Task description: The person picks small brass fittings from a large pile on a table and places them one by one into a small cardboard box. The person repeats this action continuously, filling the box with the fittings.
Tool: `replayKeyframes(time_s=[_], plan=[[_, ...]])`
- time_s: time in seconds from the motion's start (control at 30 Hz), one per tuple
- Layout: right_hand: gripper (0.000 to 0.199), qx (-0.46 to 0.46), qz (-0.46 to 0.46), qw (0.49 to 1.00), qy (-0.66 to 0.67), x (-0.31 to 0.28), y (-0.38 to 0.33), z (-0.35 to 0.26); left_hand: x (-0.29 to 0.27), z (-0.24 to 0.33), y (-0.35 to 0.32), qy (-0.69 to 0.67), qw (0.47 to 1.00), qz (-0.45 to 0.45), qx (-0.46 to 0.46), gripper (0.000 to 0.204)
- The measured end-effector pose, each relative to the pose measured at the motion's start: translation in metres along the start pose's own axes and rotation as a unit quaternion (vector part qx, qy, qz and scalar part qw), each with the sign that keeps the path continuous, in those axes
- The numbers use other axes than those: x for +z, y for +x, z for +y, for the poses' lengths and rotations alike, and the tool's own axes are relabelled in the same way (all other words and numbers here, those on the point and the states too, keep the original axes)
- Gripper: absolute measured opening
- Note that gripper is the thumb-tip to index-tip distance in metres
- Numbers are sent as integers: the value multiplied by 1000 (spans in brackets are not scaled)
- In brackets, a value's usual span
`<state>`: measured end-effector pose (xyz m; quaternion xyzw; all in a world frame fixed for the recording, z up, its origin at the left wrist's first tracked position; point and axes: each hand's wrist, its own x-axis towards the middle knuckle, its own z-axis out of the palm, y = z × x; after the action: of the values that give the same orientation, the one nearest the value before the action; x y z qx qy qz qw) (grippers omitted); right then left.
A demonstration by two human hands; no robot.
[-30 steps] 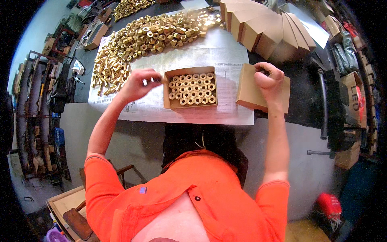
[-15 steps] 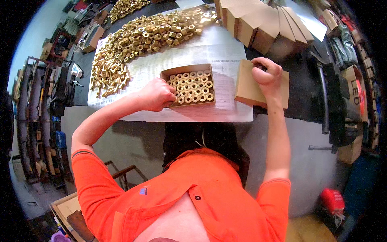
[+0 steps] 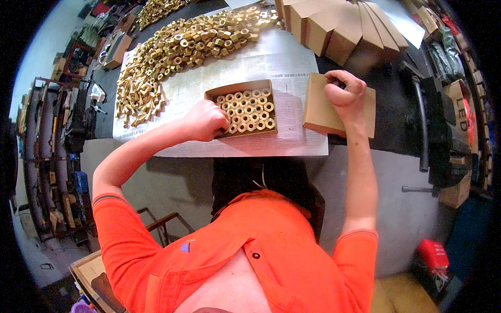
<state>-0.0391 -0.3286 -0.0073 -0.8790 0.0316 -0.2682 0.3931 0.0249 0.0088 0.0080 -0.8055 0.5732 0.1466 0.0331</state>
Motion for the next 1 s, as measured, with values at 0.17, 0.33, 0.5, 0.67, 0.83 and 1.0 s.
replayKeyframes(time_s=[0.17,0.33,0.5,0.67,0.83,1.0], plan=[[22,37,-14,999,10,-1,1,0,3,-5,-1,-20,1000,9,13,7],[23,48,-14,999,12,-1,0,-5,-20,-7,-7,-185,982,47,4,16],[24,17,4,1000,-12,-5,-2,0,-49,-61,-5,-110,944,248,-190,12],[24,50,-17,999,6,-2,2,-11,0,-127,1,98,932,208,-281,25],[23,13,6,1000,-5,-1,2,-11,14,-143,13,138,929,154,-306,21],[22,20,0,1000,-10,-2,1,-8,18,-144,-1,81,923,232,-297,14]])
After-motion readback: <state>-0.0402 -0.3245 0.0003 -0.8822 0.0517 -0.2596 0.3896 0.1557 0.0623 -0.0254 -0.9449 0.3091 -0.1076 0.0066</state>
